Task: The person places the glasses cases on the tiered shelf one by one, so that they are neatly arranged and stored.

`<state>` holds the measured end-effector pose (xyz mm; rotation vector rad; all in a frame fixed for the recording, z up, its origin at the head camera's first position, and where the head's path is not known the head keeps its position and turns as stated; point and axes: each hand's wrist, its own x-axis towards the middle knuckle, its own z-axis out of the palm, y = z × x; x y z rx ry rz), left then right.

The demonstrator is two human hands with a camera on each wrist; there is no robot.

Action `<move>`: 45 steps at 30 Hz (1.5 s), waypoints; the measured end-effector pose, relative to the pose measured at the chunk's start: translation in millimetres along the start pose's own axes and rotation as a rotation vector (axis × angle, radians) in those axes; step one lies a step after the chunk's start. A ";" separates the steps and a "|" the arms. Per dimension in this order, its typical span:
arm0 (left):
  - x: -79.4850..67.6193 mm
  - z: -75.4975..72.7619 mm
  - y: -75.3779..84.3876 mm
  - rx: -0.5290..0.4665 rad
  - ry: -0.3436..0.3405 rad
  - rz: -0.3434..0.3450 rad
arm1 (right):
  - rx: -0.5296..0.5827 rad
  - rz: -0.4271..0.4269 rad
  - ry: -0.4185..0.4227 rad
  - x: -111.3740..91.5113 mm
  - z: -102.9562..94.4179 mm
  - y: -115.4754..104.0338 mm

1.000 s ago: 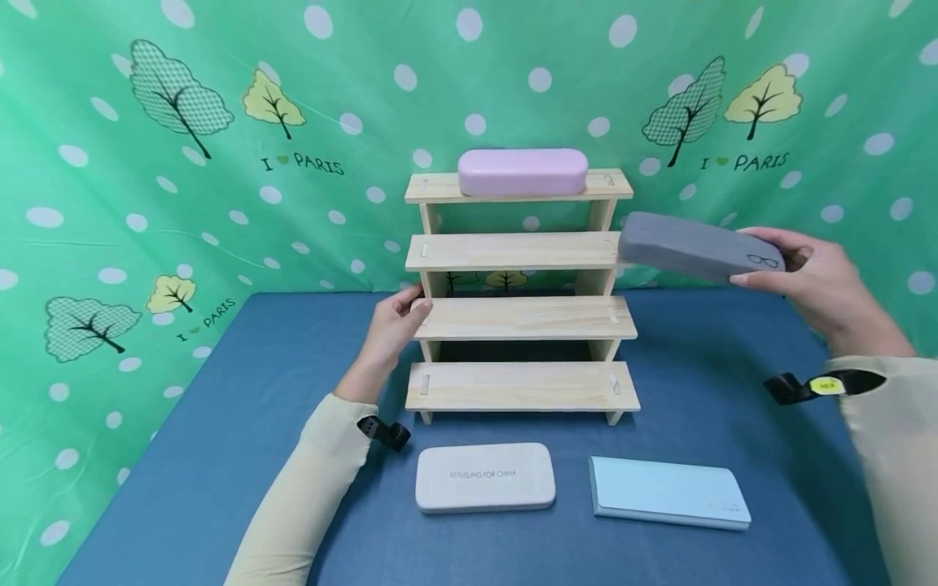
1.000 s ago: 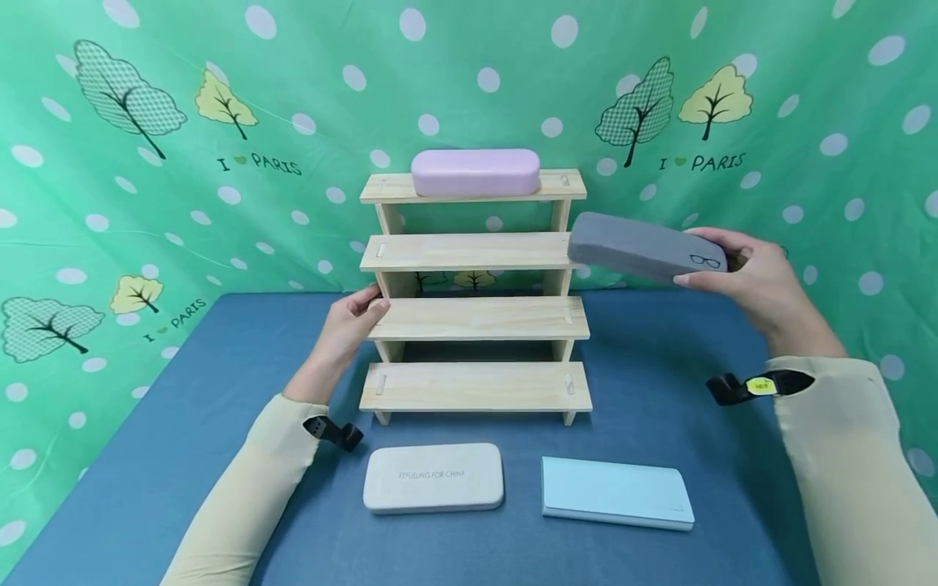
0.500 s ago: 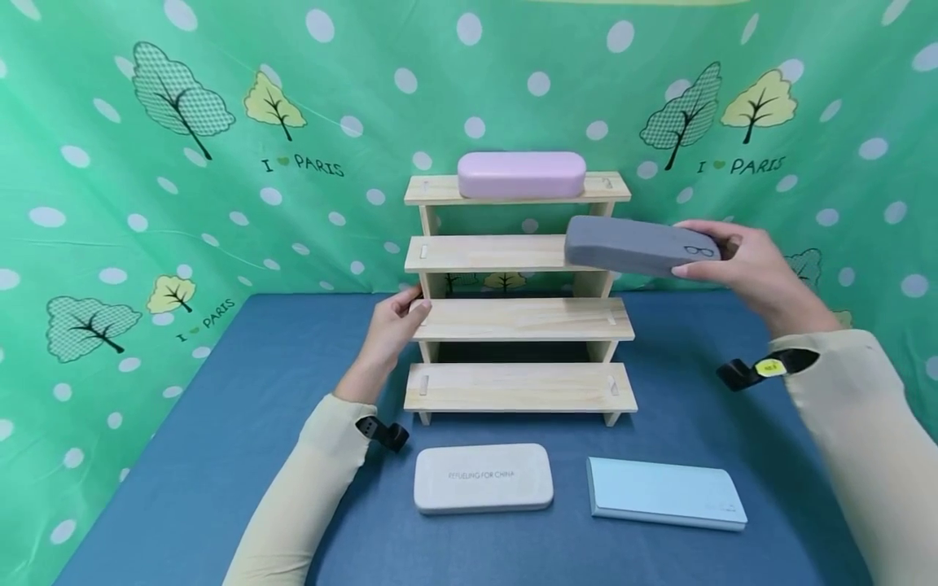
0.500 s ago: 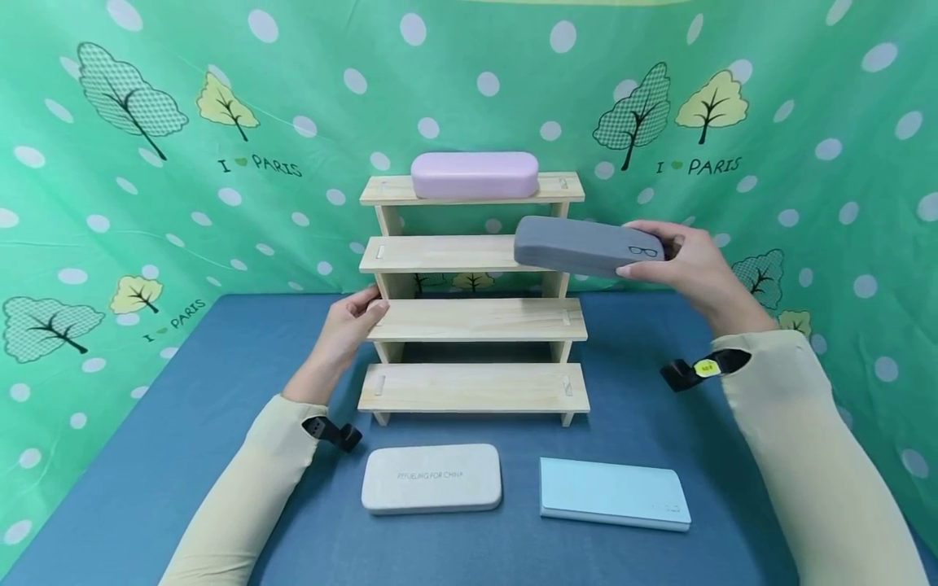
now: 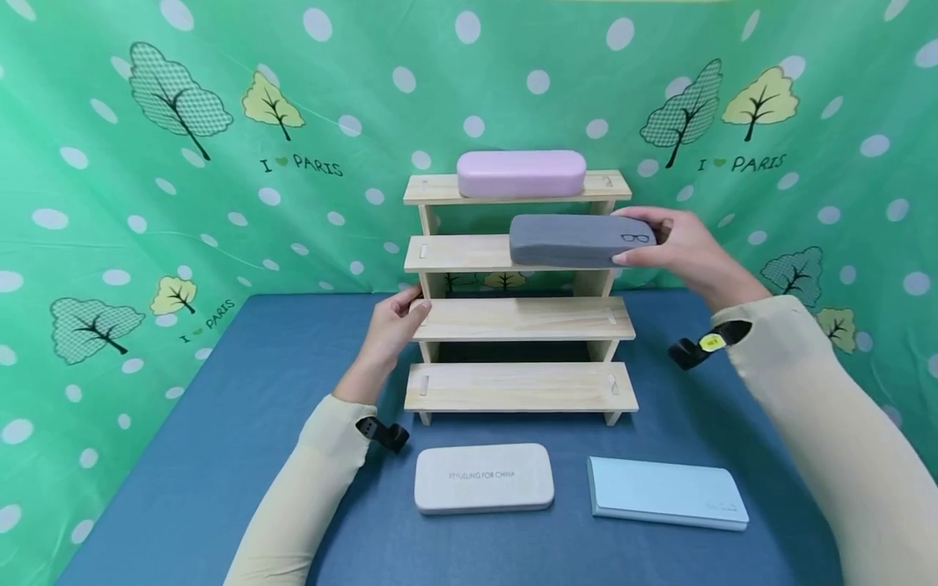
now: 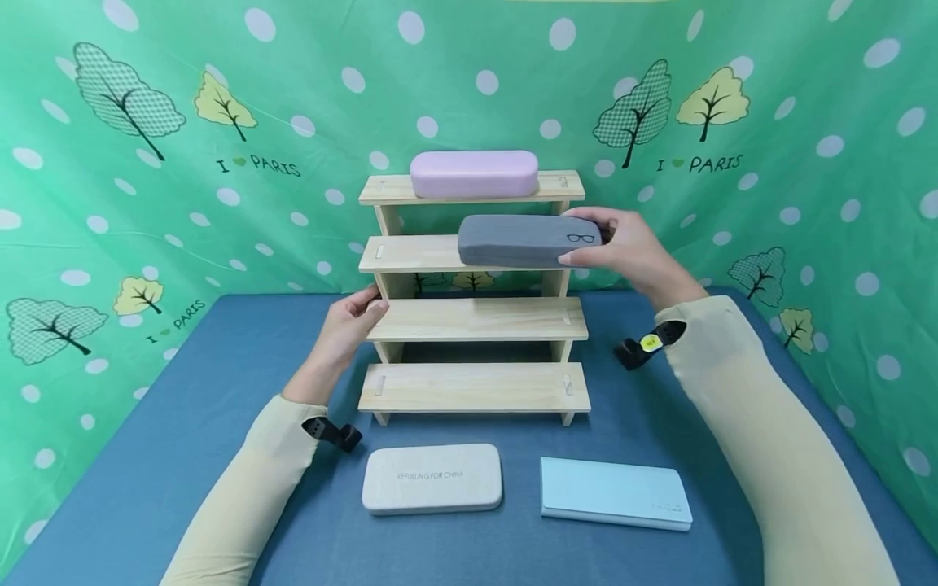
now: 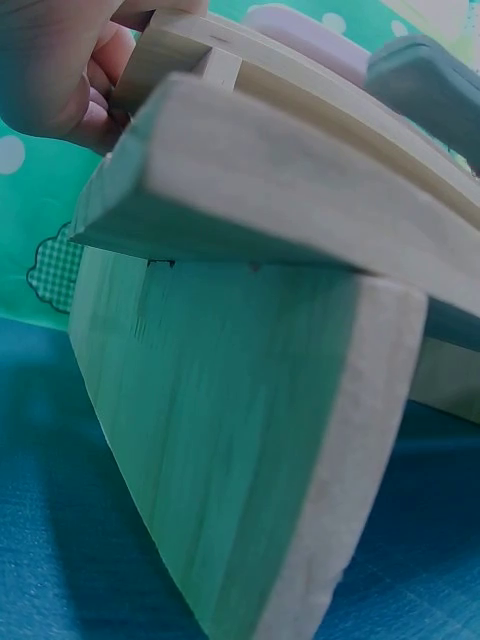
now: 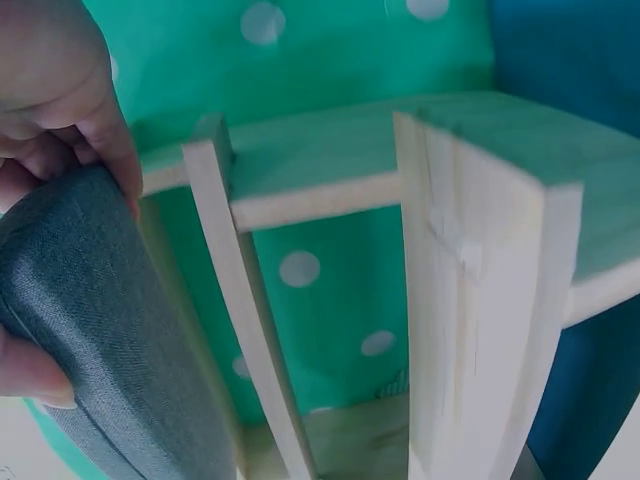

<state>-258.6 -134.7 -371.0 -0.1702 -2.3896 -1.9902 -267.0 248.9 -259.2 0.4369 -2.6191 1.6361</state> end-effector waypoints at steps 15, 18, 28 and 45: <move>0.0 -0.3 -0.3 -0.009 -0.002 0.007 | 0.056 0.059 -0.073 31.7 30.3 -11.2; 0.3 0.0 -0.3 -0.009 -0.006 0.009 | 0.062 0.067 -0.084 35.9 35.5 -10.5; -1.4 0.2 3.4 -0.022 -0.014 0.002 | -0.032 0.132 -0.068 46.4 45.4 -9.7; 0.7 0.4 -0.1 -0.014 -0.010 0.008 | -0.138 0.168 -0.159 51.5 43.1 -13.0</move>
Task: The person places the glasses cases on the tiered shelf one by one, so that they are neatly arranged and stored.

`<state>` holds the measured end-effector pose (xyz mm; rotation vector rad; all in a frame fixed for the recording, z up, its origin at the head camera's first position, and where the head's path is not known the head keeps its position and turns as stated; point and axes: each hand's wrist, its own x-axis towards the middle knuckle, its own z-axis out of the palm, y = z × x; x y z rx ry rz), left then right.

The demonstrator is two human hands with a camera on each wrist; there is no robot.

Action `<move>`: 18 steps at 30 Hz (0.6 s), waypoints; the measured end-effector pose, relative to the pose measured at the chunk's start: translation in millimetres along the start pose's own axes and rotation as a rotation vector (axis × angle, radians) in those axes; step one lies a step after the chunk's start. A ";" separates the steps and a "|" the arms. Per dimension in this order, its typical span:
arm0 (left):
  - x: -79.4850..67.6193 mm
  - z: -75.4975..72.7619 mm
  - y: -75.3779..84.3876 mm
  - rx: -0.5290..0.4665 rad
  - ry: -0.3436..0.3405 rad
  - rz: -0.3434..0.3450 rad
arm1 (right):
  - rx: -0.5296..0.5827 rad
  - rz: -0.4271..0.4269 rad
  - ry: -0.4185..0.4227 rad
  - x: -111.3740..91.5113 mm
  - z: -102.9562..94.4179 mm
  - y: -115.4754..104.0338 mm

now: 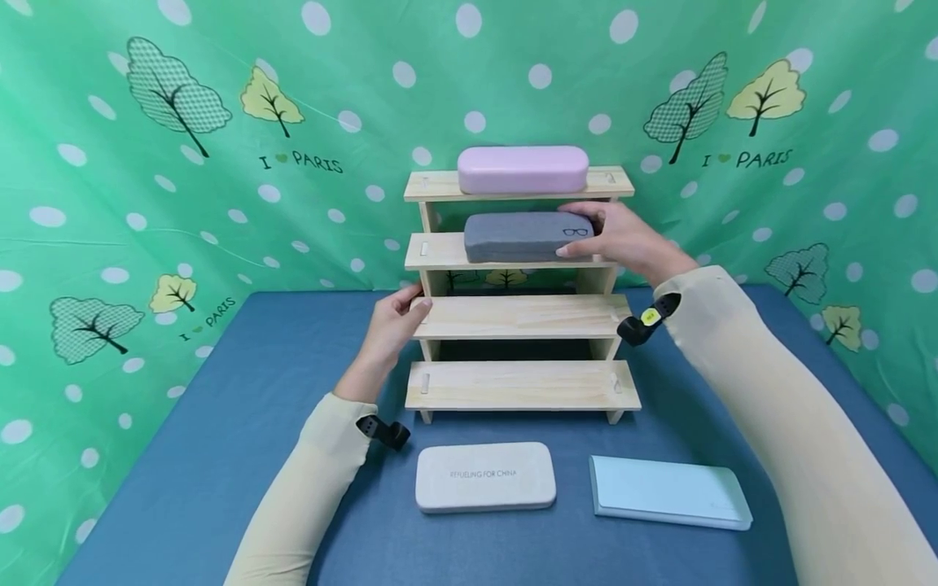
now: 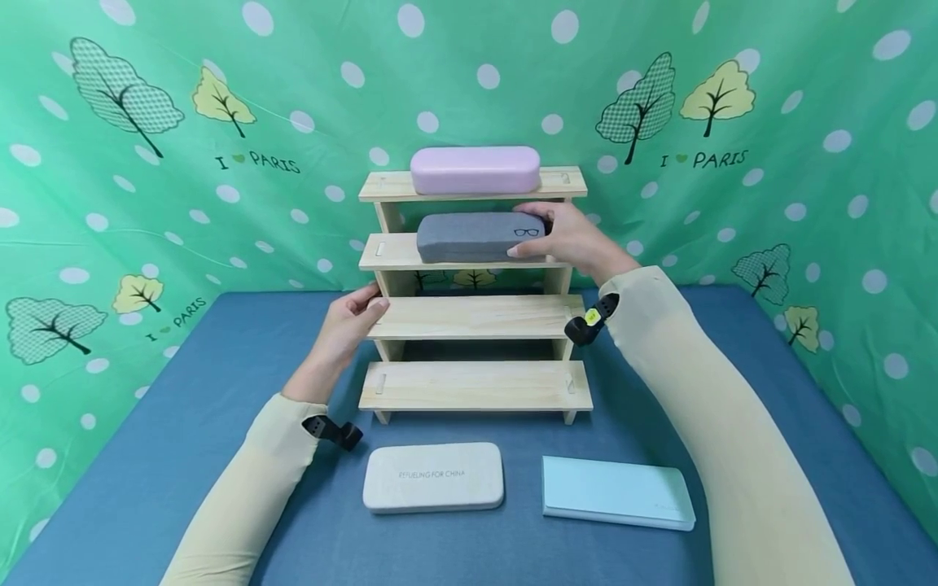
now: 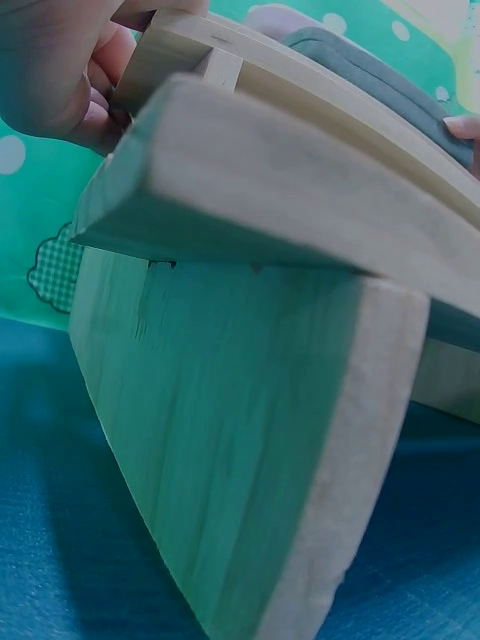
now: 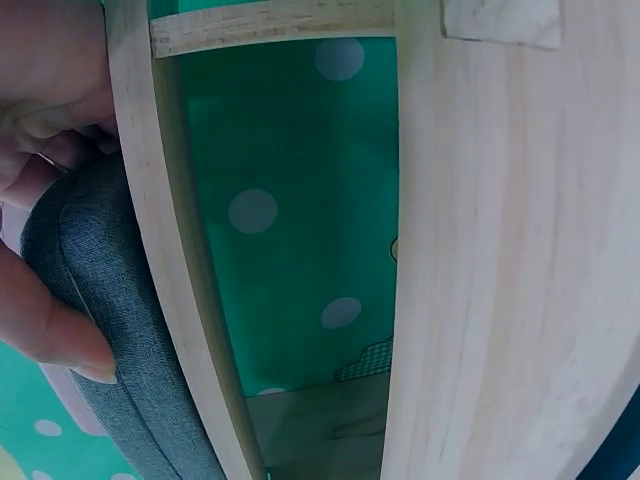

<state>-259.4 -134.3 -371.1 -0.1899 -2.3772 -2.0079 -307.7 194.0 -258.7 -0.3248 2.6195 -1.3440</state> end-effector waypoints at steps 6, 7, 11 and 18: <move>1.0 -0.3 -1.3 0.000 0.003 -0.006 | 0.021 0.011 -0.021 -1.0 -1.8 0.5; 1.1 -0.1 -1.3 0.001 0.005 -0.004 | 0.027 0.007 -0.023 -1.4 -2.5 1.1; 0.7 0.3 -1.5 0.008 0.010 0.018 | 0.047 -0.010 -0.025 -5.5 -5.8 3.6; -2.2 -0.5 -1.0 0.003 0.013 0.053 | 0.121 -0.022 -0.027 -23.1 -13.8 10.2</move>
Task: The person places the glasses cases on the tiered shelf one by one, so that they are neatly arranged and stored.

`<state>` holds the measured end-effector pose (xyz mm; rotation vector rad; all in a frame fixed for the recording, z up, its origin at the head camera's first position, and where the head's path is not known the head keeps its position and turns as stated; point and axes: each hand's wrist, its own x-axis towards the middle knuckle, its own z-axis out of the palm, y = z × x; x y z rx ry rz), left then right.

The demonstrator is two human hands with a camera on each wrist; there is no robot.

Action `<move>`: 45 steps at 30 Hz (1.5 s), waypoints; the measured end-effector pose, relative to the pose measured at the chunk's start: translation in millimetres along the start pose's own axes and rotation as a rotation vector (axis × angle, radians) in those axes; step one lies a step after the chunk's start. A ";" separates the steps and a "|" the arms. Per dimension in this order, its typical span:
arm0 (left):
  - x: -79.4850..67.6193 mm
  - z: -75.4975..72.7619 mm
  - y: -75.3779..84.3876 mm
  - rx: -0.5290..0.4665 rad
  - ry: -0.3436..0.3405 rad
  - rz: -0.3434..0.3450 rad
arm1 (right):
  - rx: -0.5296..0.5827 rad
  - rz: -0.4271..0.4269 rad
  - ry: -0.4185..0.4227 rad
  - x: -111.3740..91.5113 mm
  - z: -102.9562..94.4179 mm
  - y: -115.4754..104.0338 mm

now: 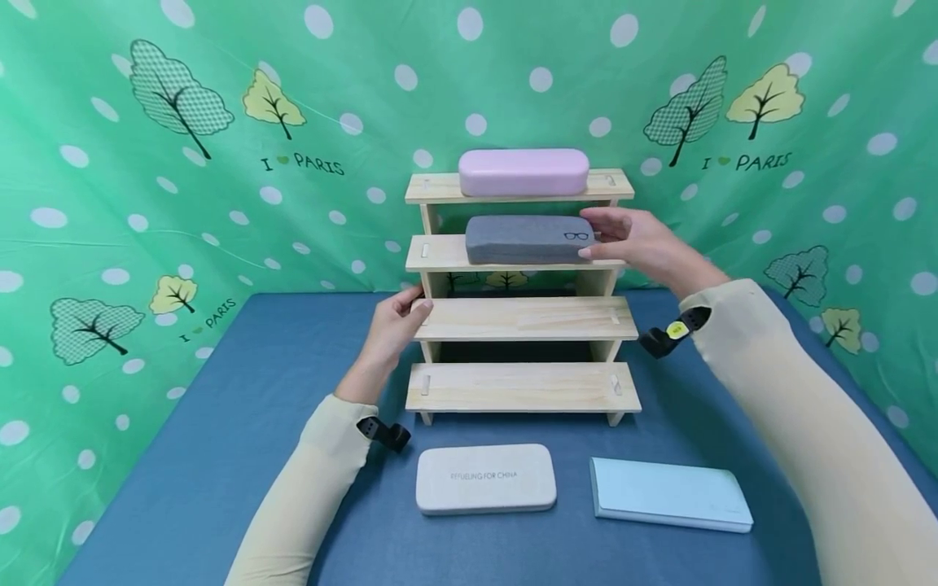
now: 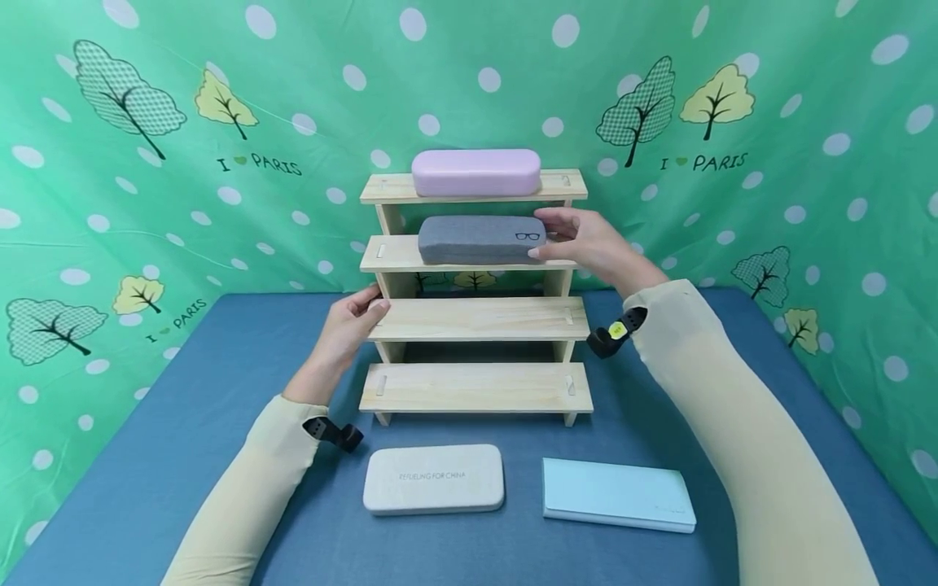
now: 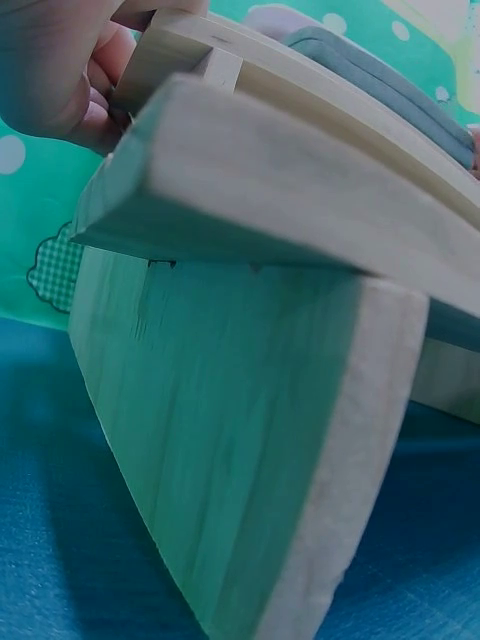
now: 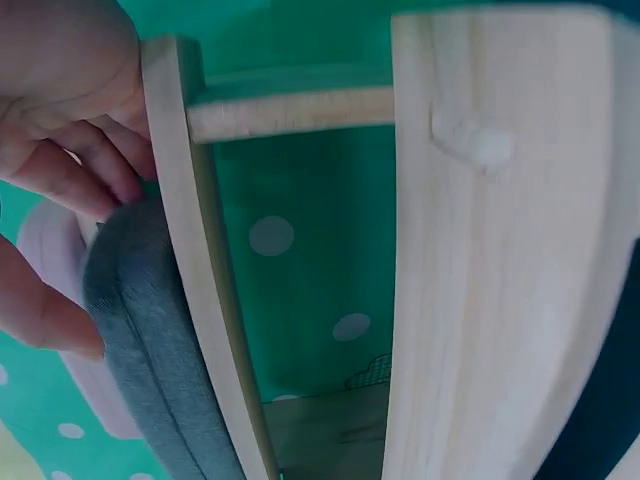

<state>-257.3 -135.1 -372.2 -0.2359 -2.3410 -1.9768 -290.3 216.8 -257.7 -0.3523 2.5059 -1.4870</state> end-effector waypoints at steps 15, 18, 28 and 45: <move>0.7 -2.7 -0.4 0.009 0.002 -0.066 | -0.015 -0.099 0.069 -51.5 -11.8 22.4; 0.1 -2.5 0.5 0.013 0.002 -0.064 | -0.024 -0.110 0.074 -63.0 -9.6 28.9; -3.1 -1.4 8.3 -0.004 -0.008 -0.065 | 0.095 -0.306 -0.022 -101.9 1.7 59.0; 1.5 -0.2 0.8 0.012 0.002 -0.053 | 0.212 -0.342 -0.167 -152.3 30.9 99.9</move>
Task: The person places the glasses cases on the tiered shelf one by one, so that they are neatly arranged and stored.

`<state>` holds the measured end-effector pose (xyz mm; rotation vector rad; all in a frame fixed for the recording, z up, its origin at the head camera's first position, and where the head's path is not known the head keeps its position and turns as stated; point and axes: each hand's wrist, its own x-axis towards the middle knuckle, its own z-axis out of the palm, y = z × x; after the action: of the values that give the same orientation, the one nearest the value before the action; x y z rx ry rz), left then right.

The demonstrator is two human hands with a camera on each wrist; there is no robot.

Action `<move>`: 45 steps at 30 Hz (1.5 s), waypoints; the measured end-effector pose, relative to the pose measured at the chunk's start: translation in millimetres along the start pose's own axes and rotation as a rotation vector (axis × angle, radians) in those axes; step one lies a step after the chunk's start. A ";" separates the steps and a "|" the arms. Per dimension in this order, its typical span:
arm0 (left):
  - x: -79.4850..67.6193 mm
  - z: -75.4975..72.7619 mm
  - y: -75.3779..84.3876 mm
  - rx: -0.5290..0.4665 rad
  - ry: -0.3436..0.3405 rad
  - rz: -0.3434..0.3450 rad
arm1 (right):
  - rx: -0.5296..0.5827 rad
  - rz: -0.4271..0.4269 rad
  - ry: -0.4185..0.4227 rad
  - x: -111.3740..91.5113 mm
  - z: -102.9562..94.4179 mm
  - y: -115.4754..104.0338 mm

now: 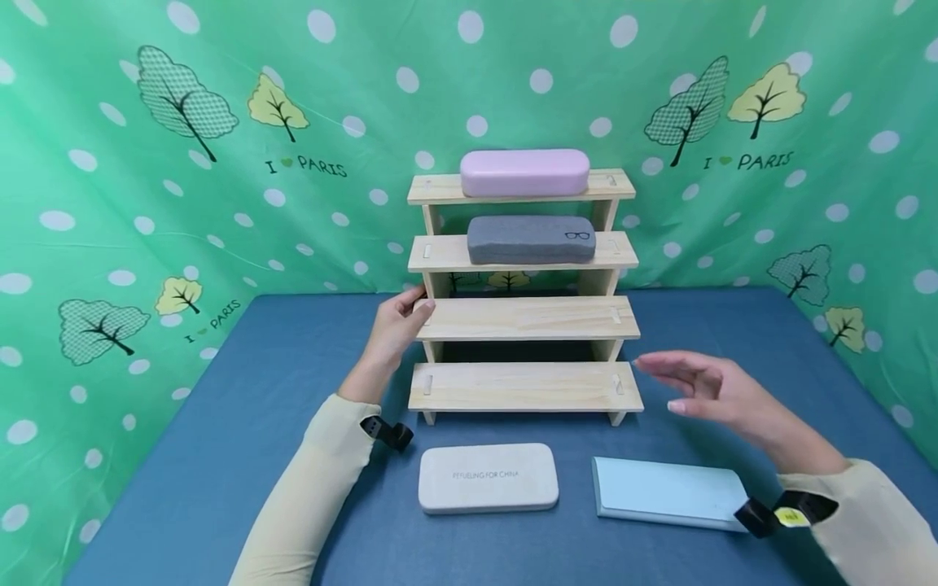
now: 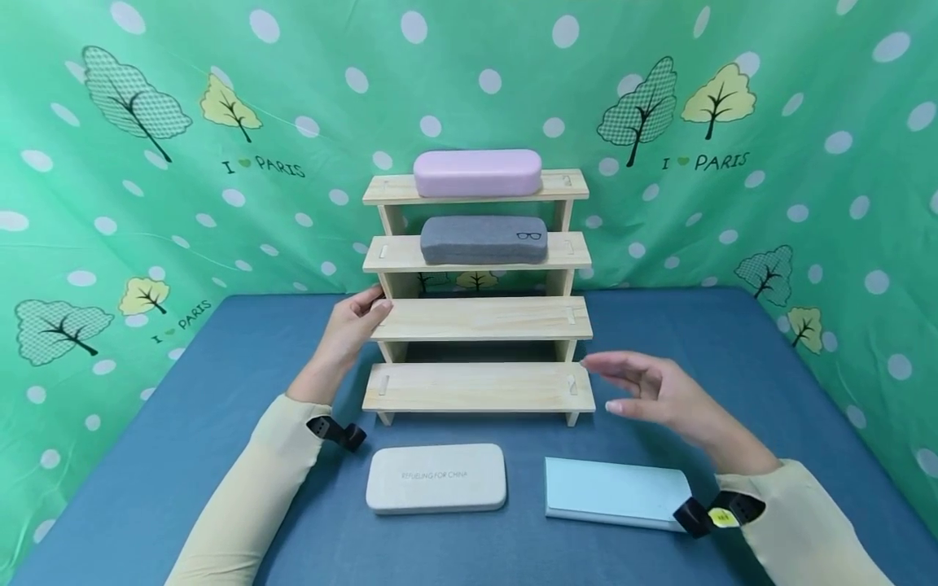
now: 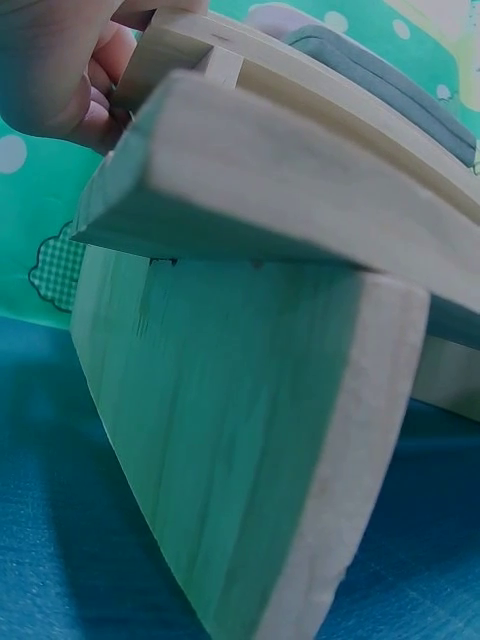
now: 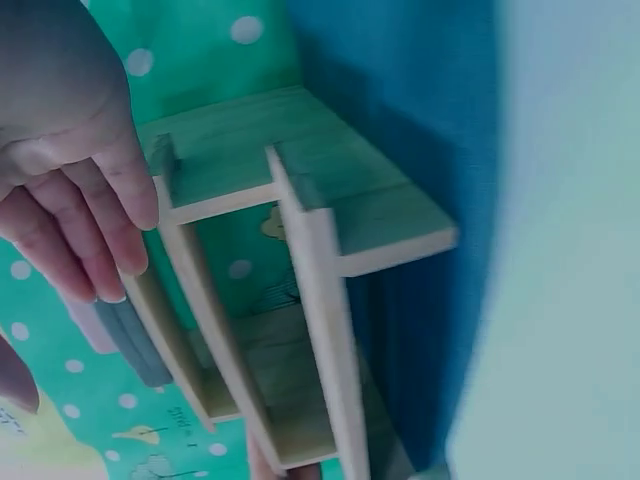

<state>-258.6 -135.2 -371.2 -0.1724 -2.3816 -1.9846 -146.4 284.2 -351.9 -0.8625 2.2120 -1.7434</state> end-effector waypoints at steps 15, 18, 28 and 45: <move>1.1 1.6 -0.9 -0.015 -0.004 0.012 | 0.046 0.082 -0.119 -42.8 14.3 30.4; 1.3 1.1 -0.8 -0.016 -0.008 0.013 | 0.049 0.063 -0.179 -49.3 12.5 34.3; -2.5 0.8 7.8 -0.032 -0.014 -0.026 | -0.058 -0.010 -0.182 -67.7 6.8 45.0; -3.2 1.8 10.3 -0.018 0.000 -0.053 | -0.186 0.195 -0.213 -86.0 2.8 50.5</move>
<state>-254.2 -131.7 -361.7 -0.1102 -2.3935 -2.0293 -91.4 336.1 -417.0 -0.7974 2.2533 -1.3121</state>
